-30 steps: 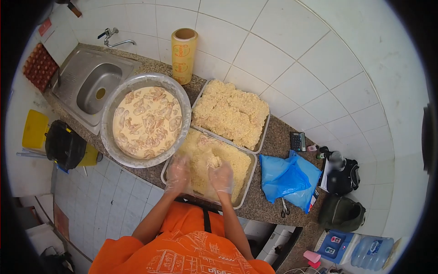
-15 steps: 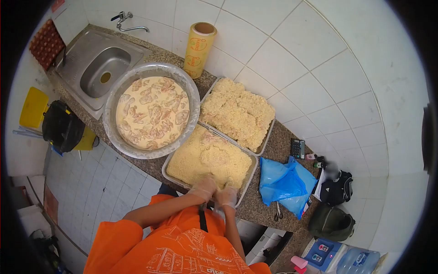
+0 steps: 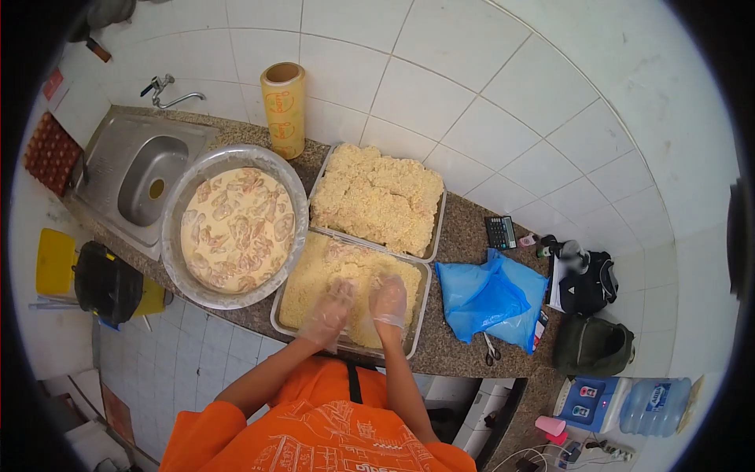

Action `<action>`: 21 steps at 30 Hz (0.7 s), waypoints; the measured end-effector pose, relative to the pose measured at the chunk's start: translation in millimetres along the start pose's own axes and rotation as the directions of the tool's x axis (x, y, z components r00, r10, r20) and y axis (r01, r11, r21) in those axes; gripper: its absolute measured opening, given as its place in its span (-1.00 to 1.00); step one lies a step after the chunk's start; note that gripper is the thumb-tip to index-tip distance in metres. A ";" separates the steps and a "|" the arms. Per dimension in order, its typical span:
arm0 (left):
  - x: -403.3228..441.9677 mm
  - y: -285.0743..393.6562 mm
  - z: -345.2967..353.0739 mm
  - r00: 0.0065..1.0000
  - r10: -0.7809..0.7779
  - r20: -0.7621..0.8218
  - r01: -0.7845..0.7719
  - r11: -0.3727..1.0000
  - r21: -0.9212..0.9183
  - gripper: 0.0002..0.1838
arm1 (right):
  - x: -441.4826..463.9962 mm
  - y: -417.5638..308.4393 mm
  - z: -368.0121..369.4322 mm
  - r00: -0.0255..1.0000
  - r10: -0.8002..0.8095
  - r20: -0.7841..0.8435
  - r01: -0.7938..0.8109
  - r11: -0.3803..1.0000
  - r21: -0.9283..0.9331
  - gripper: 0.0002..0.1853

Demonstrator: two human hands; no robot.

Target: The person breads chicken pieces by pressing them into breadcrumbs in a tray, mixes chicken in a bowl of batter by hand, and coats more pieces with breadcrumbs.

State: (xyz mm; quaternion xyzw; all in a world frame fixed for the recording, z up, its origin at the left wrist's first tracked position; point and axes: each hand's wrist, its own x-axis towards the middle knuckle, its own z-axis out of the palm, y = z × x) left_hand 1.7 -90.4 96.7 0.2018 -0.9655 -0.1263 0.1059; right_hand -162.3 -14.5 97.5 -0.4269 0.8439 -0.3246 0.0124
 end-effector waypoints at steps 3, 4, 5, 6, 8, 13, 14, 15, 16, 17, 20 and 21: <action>1.2 -0.7 8.0 0.999 0.045 0.024 -0.046 0.997 0.058 -0.53 | -1.1 22.0 38.6 0.992 0.124 0.039 -0.125 0.991 0.041 -0.78; 4.0 -0.5 10.0 0.997 0.031 0.073 -0.035 0.998 0.047 -0.51 | 1.0 24.1 37.5 0.987 0.143 0.072 -0.145 0.989 0.017 -0.79; 2.2 -3.6 16.8 0.996 0.022 0.085 -0.026 0.999 0.043 -0.51 | 4.2 26.9 35.4 0.981 0.163 0.106 -0.164 0.986 -0.007 -0.79; -1.7 -8.3 19.6 0.995 0.014 0.100 -0.018 0.999 0.040 -0.51 | 6.5 23.5 31.9 0.973 0.187 0.139 -0.184 0.982 -0.028 -0.79; -5.2 -12.4 28.0 0.989 -0.027 0.149 0.025 1.000 0.013 -0.52 | 4.0 31.5 36.3 0.963 0.207 0.176 -0.200 0.978 -0.054 -0.81; -5.8 -21.2 48.1 1.000 0.016 0.021 -0.017 0.999 0.040 -0.59 | 15.3 16.5 13.9 0.991 0.062 0.120 -0.036 0.978 -0.207 -0.71; -9.2 -26.8 50.5 1.000 0.025 0.018 -0.024 0.998 -0.060 -0.59 | 12.5 13.6 14.5 0.981 0.044 0.188 0.019 0.946 -0.322 -0.66; -9.3 -31.2 42.4 0.999 0.039 0.013 -0.037 0.986 -0.160 -0.59 | 8.2 11.8 15.6 0.967 0.036 0.252 0.079 0.899 -0.430 -0.61; -7.5 -35.4 34.1 0.998 0.055 0.002 -0.053 0.965 -0.257 -0.59 | 0.0 21.2 26.0 0.968 0.050 0.247 0.050 0.924 -0.380 -0.57; -6.3 -39.5 27.5 0.999 0.011 -0.046 -0.026 0.946 -0.324 -0.59 | -10.5 43.3 46.5 0.969 0.061 0.241 0.022 0.944 -0.328 -0.53; -11.0 -40.6 6.7 0.973 -0.190 -0.129 0.086 0.823 -0.562 -0.60 | -5.3 26.2 34.2 0.927 0.215 0.306 -0.162 0.969 -0.188 -0.49; -7.6 -37.7 -1.4 0.946 -0.296 -0.131 0.142 0.744 -0.653 -0.61 | 0.6 8.0 21.1 0.898 0.276 0.343 -0.239 0.960 -0.147 -0.49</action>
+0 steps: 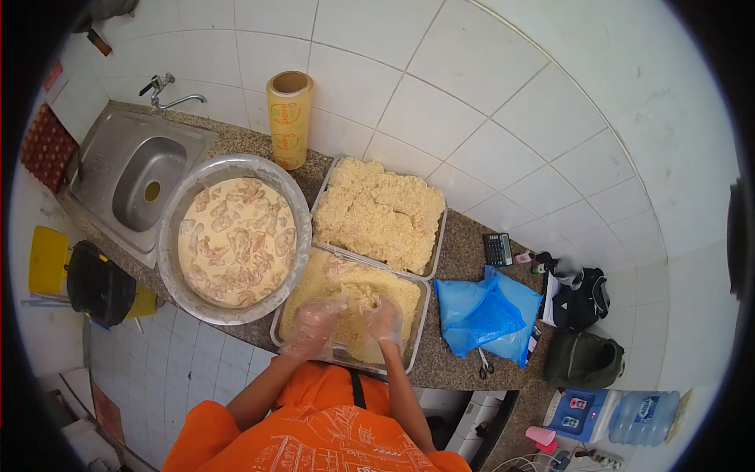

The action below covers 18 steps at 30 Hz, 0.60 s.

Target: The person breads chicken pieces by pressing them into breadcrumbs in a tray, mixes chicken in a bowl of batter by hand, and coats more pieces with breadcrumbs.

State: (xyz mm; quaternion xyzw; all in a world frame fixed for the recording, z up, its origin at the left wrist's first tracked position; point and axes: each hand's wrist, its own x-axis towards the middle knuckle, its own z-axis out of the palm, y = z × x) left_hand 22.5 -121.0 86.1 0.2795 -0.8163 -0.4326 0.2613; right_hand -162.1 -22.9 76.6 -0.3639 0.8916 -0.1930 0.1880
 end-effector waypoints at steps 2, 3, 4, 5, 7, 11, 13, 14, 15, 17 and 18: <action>7.4 20.4 -8.7 0.985 -0.140 -0.104 0.124 0.981 -0.153 -0.66 | -8.0 -18.2 -7.2 0.999 -0.003 -0.041 0.009 0.986 0.164 -0.53; 15.1 32.5 -15.0 0.972 -0.192 -0.138 0.162 0.966 -0.202 -0.69 | -10.6 -22.2 -6.8 0.998 0.002 -0.062 0.013 0.970 0.241 -0.55; 23.5 37.6 -17.3 0.955 -0.243 -0.172 0.196 0.948 -0.253 -0.73 | -11.0 -18.7 -2.3 0.995 -0.040 -0.096 0.055 0.985 0.163 -0.58; 31.1 35.2 -15.4 0.958 -0.155 -0.240 0.107 0.973 -0.204 -0.73 | -10.2 -11.9 4.4 0.988 -0.088 -0.126 0.099 0.992 0.081 -0.60; 47.7 28.9 -15.4 0.928 0.022 -0.373 -0.056 0.995 -0.079 -0.74 | -6.2 -18.1 -3.2 0.961 -0.205 -0.186 0.209 0.978 0.004 -0.65; 111.1 47.0 -43.4 0.913 -0.238 -0.331 0.166 0.959 -0.231 -0.79 | -16.1 -45.4 -39.2 0.942 -0.293 -0.162 0.310 0.946 0.097 -0.69; 151.4 51.4 -55.1 0.863 -0.425 -0.272 0.336 0.886 -0.319 -0.79 | -12.8 -58.2 -52.6 0.953 -0.287 -0.092 0.299 0.942 0.151 -0.66; 173.0 32.3 -44.0 0.850 -0.437 -0.294 0.305 0.863 -0.401 -0.76 | -9.5 -66.8 -62.2 0.952 -0.297 -0.068 0.304 0.938 0.165 -0.63; 194.1 13.0 -33.1 0.836 -0.451 -0.314 0.271 0.835 -0.479 -0.73 | -5.9 -74.5 -71.6 0.952 -0.304 -0.045 0.307 0.935 0.179 -0.60; 236.0 4.1 -43.4 0.858 -0.426 -0.287 0.253 0.837 -0.486 -0.69 | 11.0 -86.1 -91.5 0.957 -0.289 -0.026 0.289 0.944 0.159 -0.61; 256.0 -1.8 -49.6 0.870 -0.411 -0.273 0.243 0.838 -0.489 -0.67 | 21.7 -92.9 -103.2 0.960 -0.279 -0.018 0.279 0.949 0.149 -0.61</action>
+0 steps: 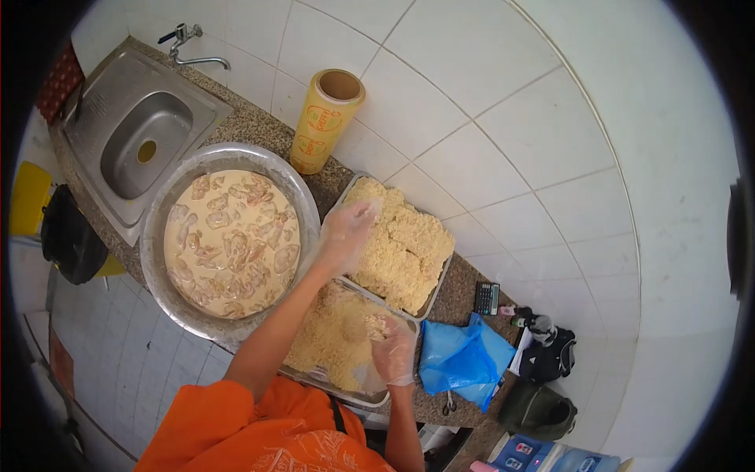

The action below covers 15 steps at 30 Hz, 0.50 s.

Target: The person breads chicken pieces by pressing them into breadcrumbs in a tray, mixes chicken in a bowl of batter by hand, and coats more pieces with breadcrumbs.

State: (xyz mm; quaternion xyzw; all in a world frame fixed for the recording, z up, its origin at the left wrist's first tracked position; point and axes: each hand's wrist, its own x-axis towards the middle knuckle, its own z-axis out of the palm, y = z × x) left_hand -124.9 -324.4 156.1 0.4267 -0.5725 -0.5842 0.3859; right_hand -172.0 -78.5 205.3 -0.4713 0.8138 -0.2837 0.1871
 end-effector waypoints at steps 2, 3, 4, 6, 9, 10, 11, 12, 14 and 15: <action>46.0 -12.9 8.2 0.980 -0.168 0.111 0.166 0.986 0.024 -0.66 | 33.9 -25.3 -27.4 0.998 -0.058 -0.038 0.057 0.998 -0.026 -0.69; 67.9 -25.9 16.4 0.954 -0.249 0.168 0.245 0.969 0.042 -0.65 | 54.0 -31.2 -38.0 0.995 -0.086 -0.058 0.083 0.996 -0.040 -0.73; 86.3 -39.0 25.8 0.956 -0.247 0.160 0.246 0.969 0.026 -0.66 | 72.8 -27.8 -44.7 0.992 -0.106 -0.066 0.100 0.991 -0.084 -0.73; 117.3 -62.0 43.3 0.959 -0.244 0.146 0.247 0.969 -0.002 -0.66 | 114.2 -31.9 -61.3 0.976 -0.205 -0.071 0.186 0.960 -0.209 -0.72; 147.8 -73.1 53.7 0.959 -0.223 0.173 0.221 0.975 0.034 -0.60 | 174.0 -25.2 -76.0 0.953 -0.297 -0.053 0.274 0.925 -0.264 -0.64; 159.2 -90.5 59.8 0.949 -0.223 0.224 0.243 0.968 -0.064 -0.58 | 189.6 -19.4 -75.1 0.946 -0.320 -0.047 0.298 0.919 -0.259 -0.60; 168.9 -107.9 64.7 0.937 -0.217 0.273 0.267 0.950 -0.161 -0.56 | 203.5 -6.2 -68.1 0.925 -0.373 -0.066 0.346 0.903 -0.257 -0.58; 172.0 -112.6 67.2 0.926 -0.218 0.307 0.295 0.927 -0.231 -0.55 | 217.6 14.7 -57.5 0.901 -0.425 -0.086 0.392 0.884 -0.255 -0.56; 168.4 -99.8 68.1 0.903 -0.233 0.362 0.360 0.870 -0.338 -0.54 | 233.5 41.4 -34.7 0.878 -0.470 -0.089 0.443 0.870 -0.216 -0.54; 160.7 -80.9 65.9 0.890 -0.244 0.386 0.393 0.839 -0.375 -0.54 | 234.7 44.8 -13.2 0.882 -0.465 -0.074 0.447 0.876 -0.178 -0.54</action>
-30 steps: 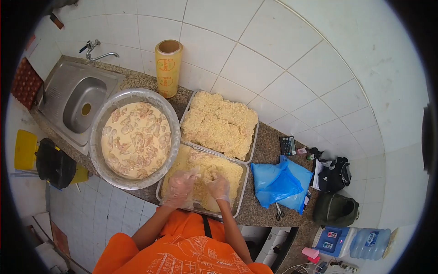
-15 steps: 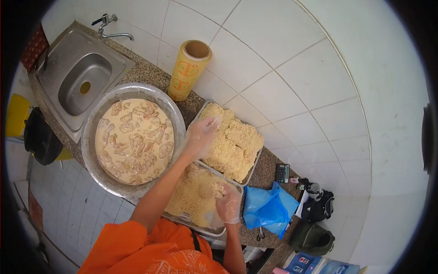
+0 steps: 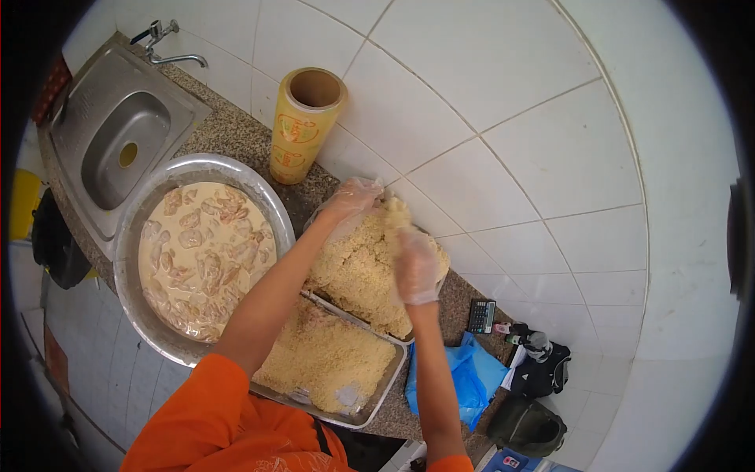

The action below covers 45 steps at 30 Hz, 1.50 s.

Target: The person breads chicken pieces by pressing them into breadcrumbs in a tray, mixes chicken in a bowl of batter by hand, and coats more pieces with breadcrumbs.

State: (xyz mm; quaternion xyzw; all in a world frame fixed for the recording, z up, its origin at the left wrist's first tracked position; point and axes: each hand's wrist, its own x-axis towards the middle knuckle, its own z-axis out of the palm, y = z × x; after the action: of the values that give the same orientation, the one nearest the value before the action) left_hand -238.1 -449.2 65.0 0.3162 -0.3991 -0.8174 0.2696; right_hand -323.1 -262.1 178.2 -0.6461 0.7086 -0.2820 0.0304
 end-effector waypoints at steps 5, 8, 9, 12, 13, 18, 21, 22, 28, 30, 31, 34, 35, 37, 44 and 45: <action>-44.4 52.1 24.7 0.990 0.131 -0.053 -0.052 0.687 0.725 -0.57 | -54.4 -12.7 49.0 0.987 -0.084 0.138 0.113 0.970 -0.214 -0.47; -39.1 25.5 28.9 0.933 0.292 0.212 -0.324 0.420 0.847 -0.51 | -93.2 -67.3 15.3 0.992 0.120 0.028 -0.118 0.990 -0.084 -0.50; -37.3 15.9 34.6 0.895 0.316 0.316 -0.418 0.342 0.842 -0.49 | -118.2 -73.3 17.3 0.983 0.185 0.008 -0.184 0.981 -0.062 -0.52; -55.2 5.7 66.5 0.894 0.170 0.415 -0.411 -0.064 0.910 -0.40 | -182.1 -86.9 15.1 0.947 0.322 0.002 -0.322 0.947 0.016 -0.57; -59.4 -11.8 61.6 0.851 0.301 0.431 -0.415 -0.118 0.902 -0.37 | -202.8 -89.2 13.5 0.935 0.355 0.002 -0.354 0.934 0.041 -0.58; -83.6 -20.7 65.5 0.773 0.445 0.452 -0.329 -0.327 0.886 -0.30 | -284.0 -97.8 5.3 0.839 0.543 -0.025 -0.543 0.840 0.017 -0.56; -114.8 14.8 80.4 0.958 0.038 0.283 -0.255 -0.327 0.910 -0.26 | -293.9 -96.2 5.1 0.859 0.508 -0.060 -0.508 0.861 0.028 -0.54; -124.1 15.9 81.1 0.970 -0.057 0.238 -0.243 -0.328 0.913 -0.25 | -296.7 -96.3 6.9 0.865 0.497 -0.070 -0.496 0.868 0.027 -0.54; -132.9 -21.5 57.9 0.711 0.501 0.494 -0.340 -0.371 0.864 -0.36 | -265.9 -89.1 45.2 0.800 0.538 -0.266 -0.566 0.823 -0.041 -0.65; -120.4 -19.5 56.6 0.578 0.585 0.568 -0.391 -0.413 0.823 -0.39 | -254.3 -87.7 59.1 0.778 0.583 -0.233 -0.614 0.785 -0.083 -0.62; -117.0 -19.3 55.2 0.672 0.491 0.554 -0.386 -0.407 0.828 -0.38 | -248.8 -88.5 64.8 0.765 0.606 -0.217 -0.635 0.765 -0.106 -0.59; -118.6 -6.6 60.6 0.864 0.217 0.454 -0.367 -0.343 0.864 -0.42 | -226.2 -98.2 77.8 0.714 0.665 -0.219 -0.699 0.662 -0.269 -0.50; -126.2 3.0 64.6 0.897 0.147 0.416 -0.361 -0.298 0.884 -0.47 | -219.8 -98.3 80.0 0.669 0.726 -0.160 -0.738 0.625 -0.255 -0.47; -135.0 3.5 64.7 0.896 0.137 0.423 -0.378 -0.264 0.887 -0.48 | -213.4 -98.9 86.9 0.550 0.835 -0.035 -0.817 0.528 -0.231 -0.42; -135.8 -11.6 43.3 0.823 0.322 0.467 -0.460 -0.103 0.882 -0.45 | -227.4 -87.8 111.9 0.629 0.774 -0.073 -0.777 0.629 -0.032 -0.58; -137.0 -9.9 41.9 0.827 0.346 0.443 -0.452 -0.060 0.890 -0.45 | -228.5 -85.6 108.0 0.581 0.814 0.019 -0.814 0.580 0.038 -0.60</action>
State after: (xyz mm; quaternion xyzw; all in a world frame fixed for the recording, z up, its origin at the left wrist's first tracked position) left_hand -180.9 -328.7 118.4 0.2478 -0.9212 -0.2272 0.1960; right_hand -164.9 -88.3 51.7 -0.2492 0.9195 -0.2520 0.1699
